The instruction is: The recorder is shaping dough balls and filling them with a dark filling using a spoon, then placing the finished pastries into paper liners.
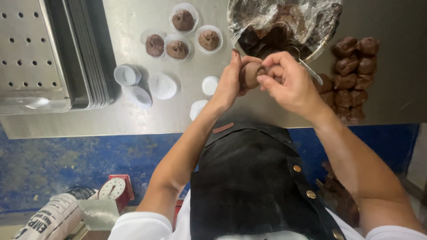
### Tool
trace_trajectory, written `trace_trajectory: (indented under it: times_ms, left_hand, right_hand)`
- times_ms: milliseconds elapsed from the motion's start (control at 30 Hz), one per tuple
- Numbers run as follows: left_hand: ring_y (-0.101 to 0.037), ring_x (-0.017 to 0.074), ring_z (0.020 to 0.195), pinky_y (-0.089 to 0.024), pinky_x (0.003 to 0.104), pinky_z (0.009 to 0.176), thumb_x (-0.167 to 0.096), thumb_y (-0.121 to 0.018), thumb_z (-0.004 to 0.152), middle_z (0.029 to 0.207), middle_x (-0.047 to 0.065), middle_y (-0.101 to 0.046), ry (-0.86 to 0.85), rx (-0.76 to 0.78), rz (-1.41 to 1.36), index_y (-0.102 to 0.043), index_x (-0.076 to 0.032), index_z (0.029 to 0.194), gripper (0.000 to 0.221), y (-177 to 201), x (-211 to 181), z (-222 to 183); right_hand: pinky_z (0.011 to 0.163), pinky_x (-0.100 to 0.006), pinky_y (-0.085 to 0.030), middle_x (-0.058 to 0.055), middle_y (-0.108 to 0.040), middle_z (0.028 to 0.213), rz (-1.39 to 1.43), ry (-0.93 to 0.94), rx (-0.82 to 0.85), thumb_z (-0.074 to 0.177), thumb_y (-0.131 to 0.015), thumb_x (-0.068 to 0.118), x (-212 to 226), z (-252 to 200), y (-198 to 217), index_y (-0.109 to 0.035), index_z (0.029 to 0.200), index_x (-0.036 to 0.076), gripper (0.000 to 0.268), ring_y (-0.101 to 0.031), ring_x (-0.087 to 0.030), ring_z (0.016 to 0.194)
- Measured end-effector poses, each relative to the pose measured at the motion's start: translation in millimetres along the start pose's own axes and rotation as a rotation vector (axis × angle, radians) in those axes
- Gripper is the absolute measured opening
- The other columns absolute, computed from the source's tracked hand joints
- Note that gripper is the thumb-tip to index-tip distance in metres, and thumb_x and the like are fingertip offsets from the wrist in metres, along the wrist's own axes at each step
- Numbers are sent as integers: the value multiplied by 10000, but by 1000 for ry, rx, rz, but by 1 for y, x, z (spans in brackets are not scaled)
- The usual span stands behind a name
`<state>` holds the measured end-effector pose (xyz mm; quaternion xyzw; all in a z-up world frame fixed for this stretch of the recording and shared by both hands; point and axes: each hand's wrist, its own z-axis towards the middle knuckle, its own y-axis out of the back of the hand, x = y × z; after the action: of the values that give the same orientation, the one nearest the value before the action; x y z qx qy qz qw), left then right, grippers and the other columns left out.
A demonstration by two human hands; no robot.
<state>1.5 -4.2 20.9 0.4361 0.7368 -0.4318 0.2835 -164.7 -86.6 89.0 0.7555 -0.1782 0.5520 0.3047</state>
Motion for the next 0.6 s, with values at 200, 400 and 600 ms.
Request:
trace_trajectory:
  times_ms: [200,400,600]
  left_hand:
    - [-435,94,590,-297,248,476,-680,-138,1056,727,-18,-513,60,43,-65,-664,-73,1152,809,1,8,2]
    - [-476,109,578,-350,259,480,-659,-131,1031,710,3,-557,25,23,13,-658,-84,1141,788,-4,-5,-5]
    - [-455,117,622,-391,273,540,-659,-135,1070,747,15,-533,-37,20,112,-685,-42,1158,831,-1,9,-3]
  right_hand:
    - [664,-340,-561,-163,-731,904,-547,273,-62,1030,-678,54,0,-4,-2,-623,1127,17,117,-728,-242,763]
    - [666,-371,-567,-130,-703,884,-507,246,-24,1060,-670,103,-8,-5,-3,-575,1176,-6,185,-735,-289,787]
    - [741,-393,-554,-114,-696,934,-833,430,-63,957,-780,153,22,0,4,-665,1039,49,175,-698,-289,851]
